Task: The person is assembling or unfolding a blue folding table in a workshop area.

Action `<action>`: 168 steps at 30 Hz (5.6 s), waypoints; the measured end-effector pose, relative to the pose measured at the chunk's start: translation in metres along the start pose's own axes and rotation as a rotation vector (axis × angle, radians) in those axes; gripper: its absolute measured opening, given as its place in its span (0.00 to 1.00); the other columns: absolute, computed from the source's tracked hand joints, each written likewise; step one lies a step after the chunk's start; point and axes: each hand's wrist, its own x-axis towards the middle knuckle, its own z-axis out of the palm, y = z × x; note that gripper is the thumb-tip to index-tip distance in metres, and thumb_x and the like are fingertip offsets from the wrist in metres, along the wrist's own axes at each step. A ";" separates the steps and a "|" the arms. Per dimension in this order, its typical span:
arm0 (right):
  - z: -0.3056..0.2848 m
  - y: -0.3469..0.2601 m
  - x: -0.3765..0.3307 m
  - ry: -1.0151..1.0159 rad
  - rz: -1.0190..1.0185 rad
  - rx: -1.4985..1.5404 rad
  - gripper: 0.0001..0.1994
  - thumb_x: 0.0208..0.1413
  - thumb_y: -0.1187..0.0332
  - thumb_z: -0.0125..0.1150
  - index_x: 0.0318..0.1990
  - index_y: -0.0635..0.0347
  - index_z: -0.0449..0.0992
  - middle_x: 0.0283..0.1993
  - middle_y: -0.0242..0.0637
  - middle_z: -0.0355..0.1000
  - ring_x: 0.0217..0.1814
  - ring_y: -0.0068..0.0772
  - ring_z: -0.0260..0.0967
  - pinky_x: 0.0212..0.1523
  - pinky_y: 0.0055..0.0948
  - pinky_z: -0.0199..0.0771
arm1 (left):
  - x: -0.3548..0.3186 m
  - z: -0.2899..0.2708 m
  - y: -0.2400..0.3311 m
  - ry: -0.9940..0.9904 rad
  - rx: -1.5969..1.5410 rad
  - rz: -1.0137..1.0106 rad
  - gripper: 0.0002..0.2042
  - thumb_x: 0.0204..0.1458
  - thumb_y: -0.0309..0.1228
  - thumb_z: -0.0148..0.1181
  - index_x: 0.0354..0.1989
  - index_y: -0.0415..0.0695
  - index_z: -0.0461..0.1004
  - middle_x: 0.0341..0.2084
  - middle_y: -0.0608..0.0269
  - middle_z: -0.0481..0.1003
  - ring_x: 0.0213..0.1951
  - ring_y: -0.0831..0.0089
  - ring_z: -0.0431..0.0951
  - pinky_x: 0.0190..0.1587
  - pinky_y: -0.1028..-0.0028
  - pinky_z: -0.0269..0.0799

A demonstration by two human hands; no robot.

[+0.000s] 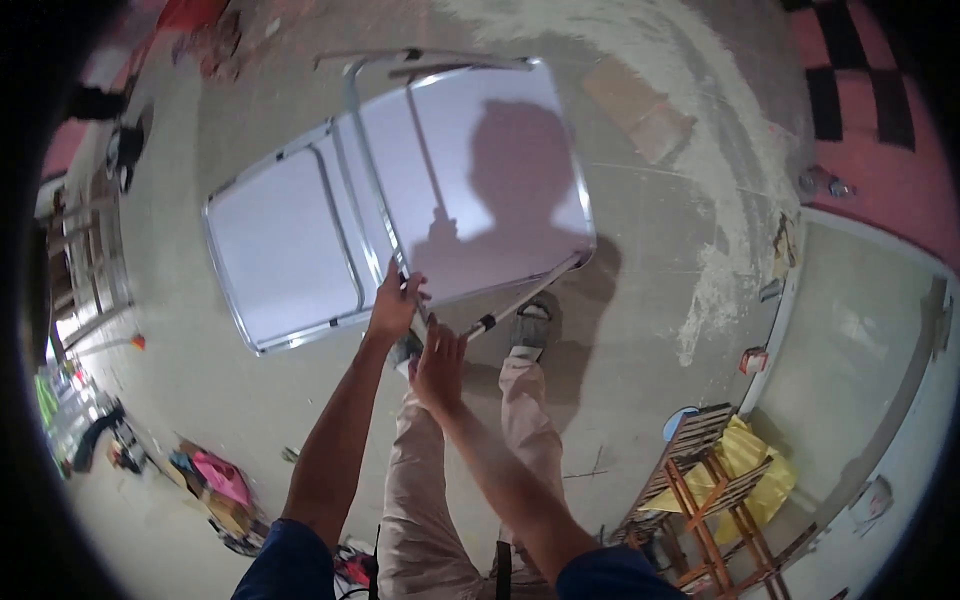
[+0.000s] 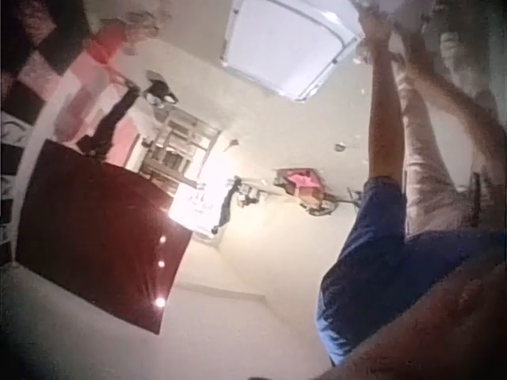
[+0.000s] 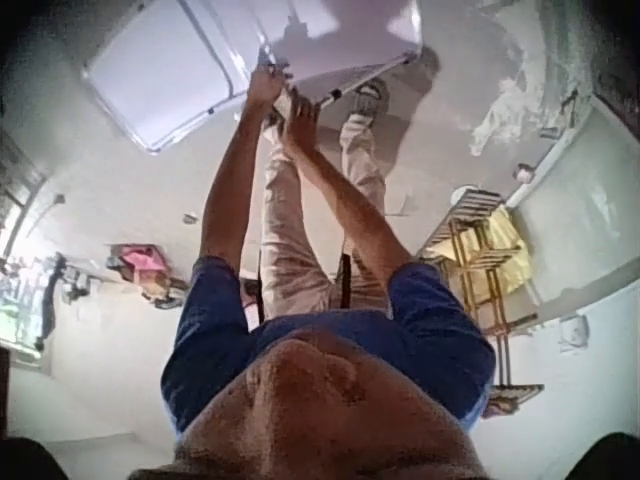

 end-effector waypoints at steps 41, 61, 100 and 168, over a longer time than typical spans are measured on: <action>0.224 0.146 0.102 -0.261 -0.655 -0.469 0.41 0.47 0.60 0.65 0.68 0.53 0.50 0.55 0.46 0.60 0.57 0.48 0.57 0.60 0.50 0.51 | 0.047 -0.072 -0.408 0.502 -1.433 -0.313 0.24 0.53 0.48 0.60 0.53 0.49 0.66 0.44 0.57 0.70 0.45 0.63 0.72 0.51 0.59 0.69; -0.091 -0.103 0.095 -0.163 -0.808 -0.568 0.41 0.28 0.73 0.65 0.61 0.47 0.67 0.43 0.39 0.69 0.44 0.42 0.66 0.42 0.39 0.60 | -0.125 -0.173 -0.059 0.780 -1.180 -0.235 0.21 0.54 0.44 0.61 0.45 0.38 0.69 0.34 0.58 0.74 0.29 0.71 0.77 0.30 0.73 0.77; -0.219 -0.363 0.401 -0.097 -0.981 -0.533 0.27 0.39 0.41 0.67 0.36 0.55 0.74 0.28 0.39 0.74 0.35 0.44 0.75 0.34 0.42 0.74 | 0.075 -0.433 0.215 0.582 1.054 0.576 0.29 0.39 0.62 0.62 0.27 0.43 0.74 0.22 0.61 0.75 0.26 0.63 0.78 0.31 0.68 0.72; -0.188 -0.404 0.322 -0.032 -0.039 0.262 0.11 0.53 0.65 0.62 0.41 0.59 0.73 0.41 0.37 0.68 0.42 0.34 0.65 0.41 0.35 0.66 | 0.094 -0.450 0.234 0.262 0.849 0.461 0.25 0.31 0.41 0.74 0.40 0.48 0.74 0.38 0.68 0.77 0.41 0.67 0.78 0.39 0.65 0.75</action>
